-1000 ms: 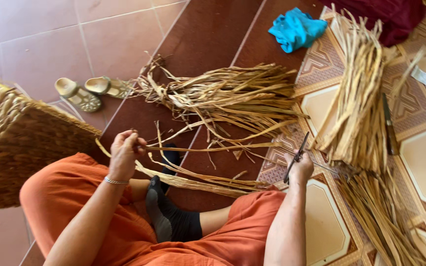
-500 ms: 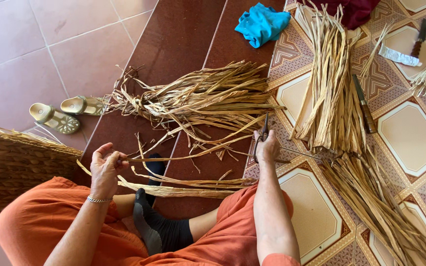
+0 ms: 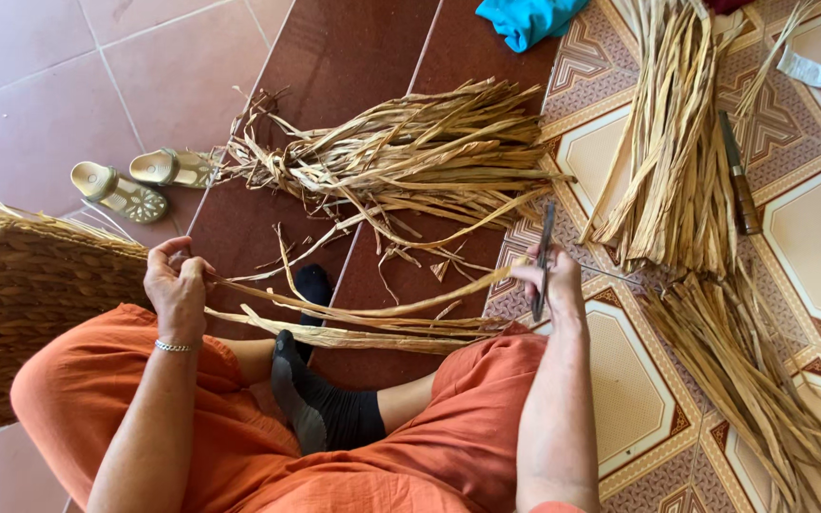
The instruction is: The person sits on the floor and uses scissors to trim and separate dried palm leaves. They repeatedly pick up individual strands, cut them to length, and place the trimmed pieces into a growing pile.
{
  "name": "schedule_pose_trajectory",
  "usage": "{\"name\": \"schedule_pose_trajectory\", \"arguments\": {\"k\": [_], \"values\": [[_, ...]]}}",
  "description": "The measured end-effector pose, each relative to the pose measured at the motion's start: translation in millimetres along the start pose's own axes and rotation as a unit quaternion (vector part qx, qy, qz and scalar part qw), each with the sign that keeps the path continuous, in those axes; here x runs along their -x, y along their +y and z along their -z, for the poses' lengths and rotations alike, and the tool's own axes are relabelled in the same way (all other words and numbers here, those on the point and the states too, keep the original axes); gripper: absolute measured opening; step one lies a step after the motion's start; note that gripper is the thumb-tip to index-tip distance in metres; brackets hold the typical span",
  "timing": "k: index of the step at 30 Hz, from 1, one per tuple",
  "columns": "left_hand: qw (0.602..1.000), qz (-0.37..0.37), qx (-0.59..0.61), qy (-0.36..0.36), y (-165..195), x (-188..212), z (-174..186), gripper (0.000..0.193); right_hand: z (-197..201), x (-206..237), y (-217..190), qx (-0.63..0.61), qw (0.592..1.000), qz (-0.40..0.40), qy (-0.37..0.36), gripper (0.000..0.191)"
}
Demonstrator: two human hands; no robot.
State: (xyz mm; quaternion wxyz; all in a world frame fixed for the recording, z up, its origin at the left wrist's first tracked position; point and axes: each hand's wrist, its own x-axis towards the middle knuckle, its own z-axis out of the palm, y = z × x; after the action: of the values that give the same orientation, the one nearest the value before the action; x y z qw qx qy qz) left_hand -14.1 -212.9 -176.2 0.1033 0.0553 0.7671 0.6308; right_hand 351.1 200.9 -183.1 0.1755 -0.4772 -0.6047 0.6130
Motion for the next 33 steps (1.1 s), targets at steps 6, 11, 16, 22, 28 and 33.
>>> {"name": "schedule_pose_trajectory", "arguments": {"k": [6, 11, 16, 22, 28, 33], "values": [[0.820, -0.178, -0.544, -0.006, -4, -1, -6, 0.055, 3, 18, 34, 0.272, 0.959, -0.063, -0.049, 0.052], [0.775, -0.265, -0.541, -0.190, -12, 31, -53, 0.062, 9, -4, 43, 0.355, 0.933, 0.004, 0.060, 0.062], [0.714, -0.315, -0.465, -0.419, -23, 90, -113, 0.105, 15, -6, 39, 0.352, 0.925, -0.009, 0.144, 0.072], [0.678, -0.319, -0.495, -0.440, -40, 116, -123, 0.085, 28, -4, 40, 0.320, 0.923, -0.101, 0.189, 0.072], [0.691, -0.426, -0.419, -0.406, -51, 136, -136, 0.074, 29, -6, 38, 0.331, 0.917, -0.121, 0.186, 0.065], [0.706, -0.404, -0.391, -0.431, -49, 164, -180, 0.074, 31, -6, 33, 0.321, 0.914, -0.153, 0.197, 0.067]]}}
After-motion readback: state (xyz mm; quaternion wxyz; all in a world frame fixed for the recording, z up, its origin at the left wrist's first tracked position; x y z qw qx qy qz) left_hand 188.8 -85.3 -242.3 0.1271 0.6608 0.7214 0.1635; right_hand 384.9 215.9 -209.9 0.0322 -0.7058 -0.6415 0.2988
